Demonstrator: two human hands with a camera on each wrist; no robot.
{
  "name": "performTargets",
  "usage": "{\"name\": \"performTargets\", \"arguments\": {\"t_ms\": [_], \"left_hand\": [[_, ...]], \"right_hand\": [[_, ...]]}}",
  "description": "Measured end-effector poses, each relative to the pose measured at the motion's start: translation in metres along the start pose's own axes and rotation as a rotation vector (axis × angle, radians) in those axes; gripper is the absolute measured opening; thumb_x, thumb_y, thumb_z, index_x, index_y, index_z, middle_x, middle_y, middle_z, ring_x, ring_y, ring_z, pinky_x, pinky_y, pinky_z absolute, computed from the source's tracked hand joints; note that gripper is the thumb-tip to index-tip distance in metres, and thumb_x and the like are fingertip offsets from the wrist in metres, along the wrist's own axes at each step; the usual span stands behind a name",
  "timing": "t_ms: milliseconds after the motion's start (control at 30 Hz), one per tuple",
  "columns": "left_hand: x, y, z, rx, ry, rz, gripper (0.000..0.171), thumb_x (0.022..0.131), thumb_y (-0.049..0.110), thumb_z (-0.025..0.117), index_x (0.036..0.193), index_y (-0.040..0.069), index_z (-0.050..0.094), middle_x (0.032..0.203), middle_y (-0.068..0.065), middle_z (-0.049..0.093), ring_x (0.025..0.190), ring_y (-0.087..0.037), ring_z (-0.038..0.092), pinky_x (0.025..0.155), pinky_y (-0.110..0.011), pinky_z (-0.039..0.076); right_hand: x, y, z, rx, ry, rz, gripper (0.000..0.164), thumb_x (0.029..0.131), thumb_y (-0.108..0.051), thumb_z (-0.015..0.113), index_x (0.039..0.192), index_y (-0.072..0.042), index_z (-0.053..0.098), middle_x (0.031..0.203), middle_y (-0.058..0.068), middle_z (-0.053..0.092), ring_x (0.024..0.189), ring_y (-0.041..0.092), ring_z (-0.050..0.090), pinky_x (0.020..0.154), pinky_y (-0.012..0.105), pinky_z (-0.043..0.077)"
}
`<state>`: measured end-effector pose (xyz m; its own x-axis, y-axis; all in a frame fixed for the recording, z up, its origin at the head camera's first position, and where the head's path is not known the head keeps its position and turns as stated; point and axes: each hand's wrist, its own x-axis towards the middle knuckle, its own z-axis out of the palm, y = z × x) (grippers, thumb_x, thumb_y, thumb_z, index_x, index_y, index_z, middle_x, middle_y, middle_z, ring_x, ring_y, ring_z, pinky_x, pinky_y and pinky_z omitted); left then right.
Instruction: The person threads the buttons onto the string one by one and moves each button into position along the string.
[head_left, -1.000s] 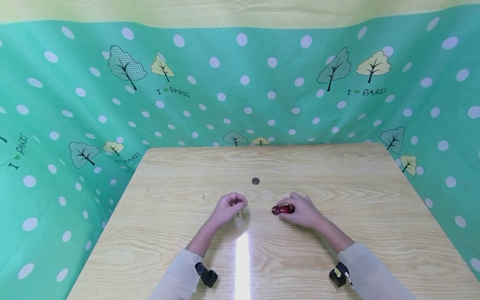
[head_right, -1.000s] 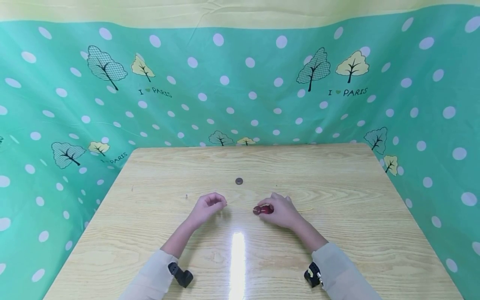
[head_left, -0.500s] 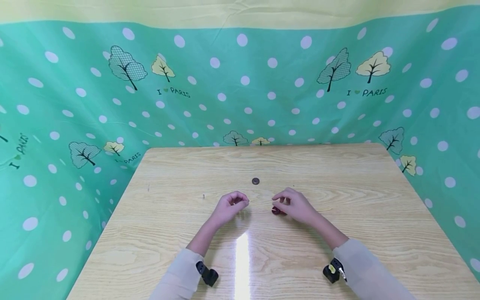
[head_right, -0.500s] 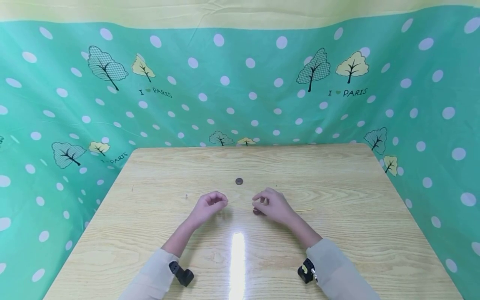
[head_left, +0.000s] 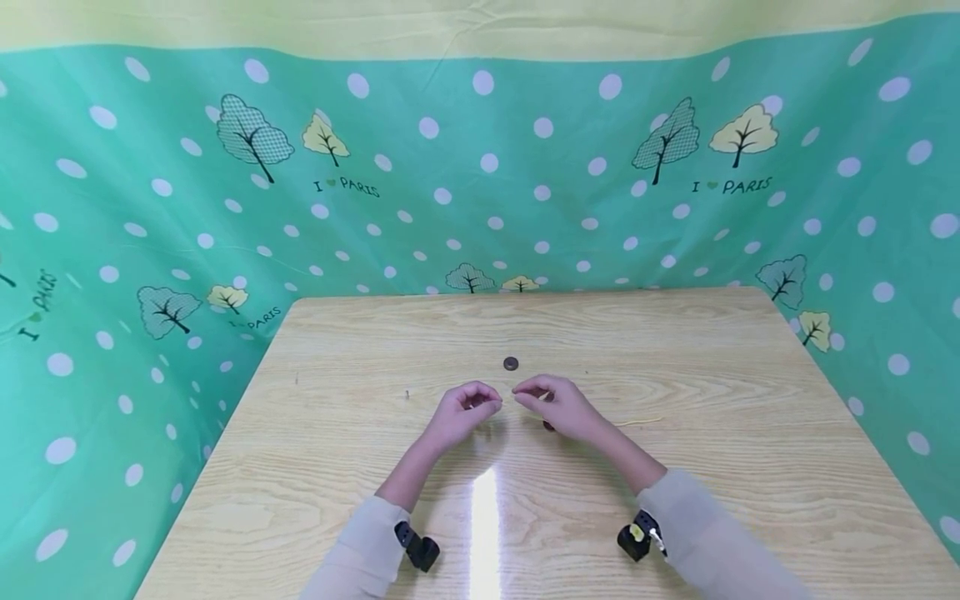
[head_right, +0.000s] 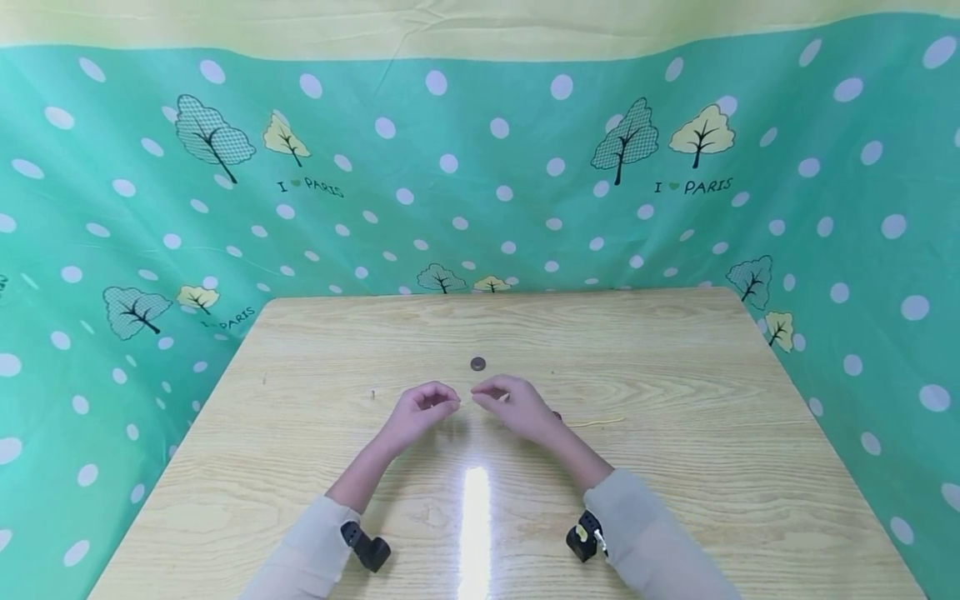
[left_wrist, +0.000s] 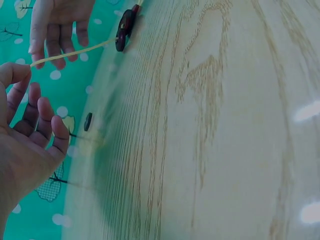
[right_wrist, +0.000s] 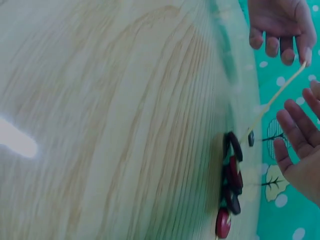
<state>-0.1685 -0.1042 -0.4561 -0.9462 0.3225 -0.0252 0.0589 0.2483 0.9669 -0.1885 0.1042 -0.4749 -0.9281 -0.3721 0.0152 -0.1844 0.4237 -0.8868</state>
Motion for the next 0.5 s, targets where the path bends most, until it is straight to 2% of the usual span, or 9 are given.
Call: {"name": "performTargets", "arguments": {"t_ms": [133,333,500], "left_hand": [[0.0,0.001,0.001,-0.005,-0.006,0.006,0.015,0.087,0.006,0.061,0.099,-0.003,0.063,0.092,-0.018,0.063,0.071,-0.007,0.051,0.063,-0.018,0.044],[0.001,0.001,0.002,-0.018,-0.009,0.021,0.016,0.087,0.005,0.061,0.099,-0.006,0.062,0.094,-0.023,0.063,0.071,-0.005,0.052,0.064,-0.017,0.044],[0.001,0.002,0.002,-0.018,-0.011,0.024,0.016,0.087,0.005,0.061,0.099,-0.006,0.063,0.094,-0.023,0.063,0.071,-0.004,0.051,0.063,-0.016,0.043]], "right_hand": [[0.002,-0.006,0.005,0.049,-0.05,0.022,0.029,0.092,-0.033,0.058,0.109,-0.011,0.067,0.104,0.004,0.069,0.093,0.017,0.062,0.079,0.029,0.05],[0.004,-0.004,0.01,0.166,-0.118,-0.004,0.027,0.093,-0.024,0.057,0.106,-0.002,0.066,0.096,0.013,0.07,0.092,0.022,0.066,0.083,0.031,0.054],[0.005,-0.003,0.012,0.189,-0.115,0.001,0.026,0.092,-0.021,0.059,0.103,0.001,0.067,0.091,0.017,0.07,0.087,0.027,0.067,0.08,0.034,0.054]]}}
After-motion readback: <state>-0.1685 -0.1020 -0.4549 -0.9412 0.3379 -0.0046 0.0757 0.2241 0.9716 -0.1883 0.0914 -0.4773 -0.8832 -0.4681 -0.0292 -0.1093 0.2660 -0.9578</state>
